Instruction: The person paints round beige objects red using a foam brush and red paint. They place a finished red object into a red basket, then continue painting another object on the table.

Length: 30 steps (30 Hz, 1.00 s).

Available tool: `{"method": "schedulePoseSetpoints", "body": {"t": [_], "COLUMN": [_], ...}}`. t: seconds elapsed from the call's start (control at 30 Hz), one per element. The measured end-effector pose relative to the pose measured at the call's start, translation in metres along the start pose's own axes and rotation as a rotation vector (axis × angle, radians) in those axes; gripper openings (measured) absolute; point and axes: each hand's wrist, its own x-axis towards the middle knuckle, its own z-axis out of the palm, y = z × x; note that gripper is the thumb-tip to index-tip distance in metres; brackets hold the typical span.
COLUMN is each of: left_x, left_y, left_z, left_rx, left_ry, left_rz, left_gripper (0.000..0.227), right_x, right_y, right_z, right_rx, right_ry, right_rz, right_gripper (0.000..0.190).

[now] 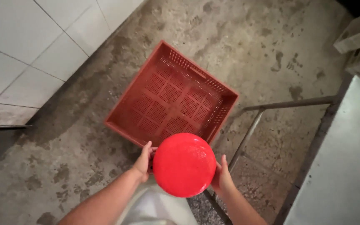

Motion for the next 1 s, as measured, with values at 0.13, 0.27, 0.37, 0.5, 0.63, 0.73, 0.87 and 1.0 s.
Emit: {"method": "schedulePoseSetpoints", "body": {"t": [0.13, 0.27, 0.37, 0.5, 0.63, 0.73, 0.87, 1.0], "left_x": [0.073, 0.17, 0.226, 0.287, 0.308, 0.265, 0.259, 0.257], "left_y": [0.015, 0.003, -0.001, -0.003, 0.004, 0.05, 0.068, 0.078], "left_z": [-0.014, -0.039, -0.05, -0.066, -0.064, -0.029, -0.011, 0.005], "left_rx": [0.027, 0.024, -0.008, 0.046, 0.139, 0.217, 0.294, 0.411], "left_ry": [-0.005, -0.024, 0.002, 0.025, 0.05, 0.055, 0.039, 0.033], "left_rz": [0.002, 0.025, 0.031, -0.007, -0.053, -0.151, -0.234, -0.268], "left_gripper": [0.062, 0.07, 0.067, 0.068, 0.066, 0.056, 0.063, 0.067], "right_x": [0.067, 0.1, 0.141, 0.181, 0.201, 0.204, 0.216, 0.225], "right_y": [-0.009, -0.028, -0.027, -0.01, 0.01, 0.02, 0.046, 0.063], "right_z": [0.009, 0.052, 0.059, 0.06, 0.054, 0.045, 0.031, 0.023], "right_rx": [0.049, 0.076, 0.04, 0.125, 0.172, 0.144, 0.241, 0.397], "right_ry": [-0.013, 0.137, 0.132, 0.183, 0.245, 0.235, 0.32, 0.326], "right_rz": [0.052, 0.032, 0.053, 0.1, 0.153, 0.194, 0.212, 0.162], "right_gripper": [0.087, 0.093, 0.092, 0.089, 0.09, 0.093, 0.091, 0.084]}}
